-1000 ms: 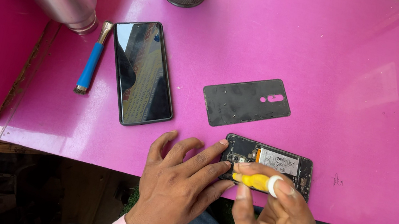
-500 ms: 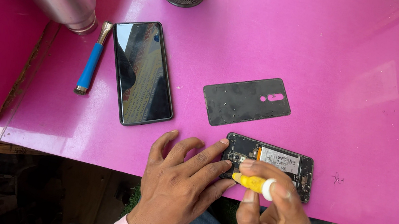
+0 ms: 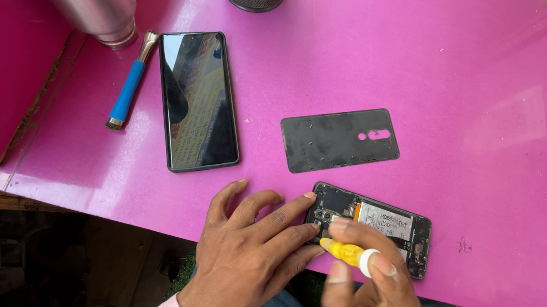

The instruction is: The person disassembles a smartphone by removing the back cover and using a screwdriver to unscrew internal components. They then remove the battery from the device.

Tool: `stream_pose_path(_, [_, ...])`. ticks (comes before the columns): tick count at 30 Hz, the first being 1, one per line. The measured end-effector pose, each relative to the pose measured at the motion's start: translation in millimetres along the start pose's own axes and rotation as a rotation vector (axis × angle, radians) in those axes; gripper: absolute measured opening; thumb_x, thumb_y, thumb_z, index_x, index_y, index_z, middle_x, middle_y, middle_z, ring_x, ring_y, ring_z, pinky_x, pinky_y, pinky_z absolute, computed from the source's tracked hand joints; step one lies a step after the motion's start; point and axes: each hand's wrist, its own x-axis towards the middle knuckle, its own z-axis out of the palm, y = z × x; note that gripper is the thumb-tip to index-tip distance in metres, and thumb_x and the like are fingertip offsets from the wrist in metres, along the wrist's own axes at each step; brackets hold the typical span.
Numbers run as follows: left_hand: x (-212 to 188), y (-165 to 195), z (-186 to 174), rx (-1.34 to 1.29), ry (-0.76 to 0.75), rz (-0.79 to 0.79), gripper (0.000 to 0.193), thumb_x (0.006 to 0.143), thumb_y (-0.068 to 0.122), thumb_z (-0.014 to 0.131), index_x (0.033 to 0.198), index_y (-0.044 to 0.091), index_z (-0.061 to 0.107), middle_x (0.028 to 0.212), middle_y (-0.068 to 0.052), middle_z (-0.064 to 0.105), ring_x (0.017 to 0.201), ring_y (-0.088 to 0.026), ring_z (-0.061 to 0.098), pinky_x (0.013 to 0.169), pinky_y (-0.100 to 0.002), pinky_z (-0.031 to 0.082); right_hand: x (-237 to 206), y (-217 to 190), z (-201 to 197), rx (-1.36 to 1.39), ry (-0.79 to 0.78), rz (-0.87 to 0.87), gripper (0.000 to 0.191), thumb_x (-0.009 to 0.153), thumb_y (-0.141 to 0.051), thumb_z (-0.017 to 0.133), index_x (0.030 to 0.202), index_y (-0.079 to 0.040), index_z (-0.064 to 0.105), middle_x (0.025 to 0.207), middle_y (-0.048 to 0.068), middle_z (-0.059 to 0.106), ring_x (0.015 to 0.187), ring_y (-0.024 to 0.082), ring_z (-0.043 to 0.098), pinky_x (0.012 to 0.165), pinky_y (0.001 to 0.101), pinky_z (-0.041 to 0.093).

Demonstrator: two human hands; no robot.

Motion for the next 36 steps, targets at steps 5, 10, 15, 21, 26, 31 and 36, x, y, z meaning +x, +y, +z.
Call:
stream_pose_path(5, [1.3,1.1,-1.6,-0.028,0.014,-0.02,0.024,0.088,0.036,0.076,0.105,0.019,0.076,0.132,0.002,0.069,0.116,-0.023,0.061,0.112,-0.057,0.034,4.9,1.2,1.3,0.04,0.02,-0.012,0.071,0.097,0.01,0.068,0.153,-0.025,0.042,0.126,0.02,0.066,0.106,0.025,0.073,0.093,0.0372,0.067])
stream_pose_path(10, [2.8,1.7,-3.5,-0.039,0.003,-0.023,0.025,0.086,0.033,0.076,0.107,0.02,0.077,0.131,0.003,0.069,0.114,-0.023,0.061,0.111,-0.057,0.034,7.9,1.7,3.8,-0.022,0.047,-0.071,0.075,0.089,0.009,0.072,0.149,-0.022,0.04,0.12,0.022,0.062,0.106,0.029,0.07,0.091,0.0401,0.066])
stream_pose_path(15, [3.6,2.0,-2.8,-0.046,-0.002,-0.036,0.024,0.086,0.033,0.076,0.106,0.021,0.077,0.131,0.003,0.069,0.114,-0.023,0.061,0.111,-0.057,0.033,4.7,1.7,4.7,0.051,0.024,-0.018,0.077,0.092,0.01,0.065,0.154,-0.024,0.036,0.125,0.023,0.063,0.11,0.03,0.072,0.094,0.0403,0.065])
stream_pose_path(21, [3.8,2.5,-2.1,-0.046,0.01,-0.043,0.023,0.086,0.033,0.077,0.105,0.019,0.077,0.129,0.003,0.07,0.113,-0.023,0.061,0.11,-0.057,0.034,4.4,5.3,3.0,0.045,-0.027,-0.017,0.082,0.094,0.013,0.066,0.159,-0.024,0.031,0.13,0.022,0.063,0.107,0.029,0.072,0.094,0.0405,0.064])
stream_pose_path(26, [3.4,3.0,-1.2,-0.048,-0.005,-0.052,0.022,0.085,0.031,0.077,0.104,0.02,0.078,0.128,0.003,0.07,0.113,-0.023,0.061,0.11,-0.057,0.034,4.9,5.8,-0.4,-0.052,-0.016,-0.037,0.082,0.093,0.014,0.071,0.156,-0.024,0.035,0.128,0.02,0.059,0.106,0.026,0.072,0.087,0.0357,0.067])
stream_pose_path(31, [3.2,2.6,0.1,-0.041,0.001,-0.044,0.022,0.086,0.032,0.077,0.103,0.019,0.078,0.127,0.002,0.071,0.113,-0.023,0.061,0.11,-0.057,0.033,5.0,4.9,-0.4,-0.045,0.01,-0.033,0.081,0.088,0.013,0.073,0.152,-0.021,0.037,0.124,0.022,0.06,0.105,0.029,0.071,0.089,0.04,0.067])
stream_pose_path(36, [3.0,3.2,0.7,-0.055,0.0,-0.068,0.022,0.086,0.034,0.077,0.101,0.018,0.078,0.126,0.002,0.071,0.113,-0.023,0.061,0.11,-0.057,0.033,6.7,5.2,-1.9,0.013,-0.025,-0.022,0.085,0.089,0.013,0.068,0.158,-0.022,0.033,0.123,0.021,0.064,0.106,0.027,0.071,0.095,0.0397,0.062])
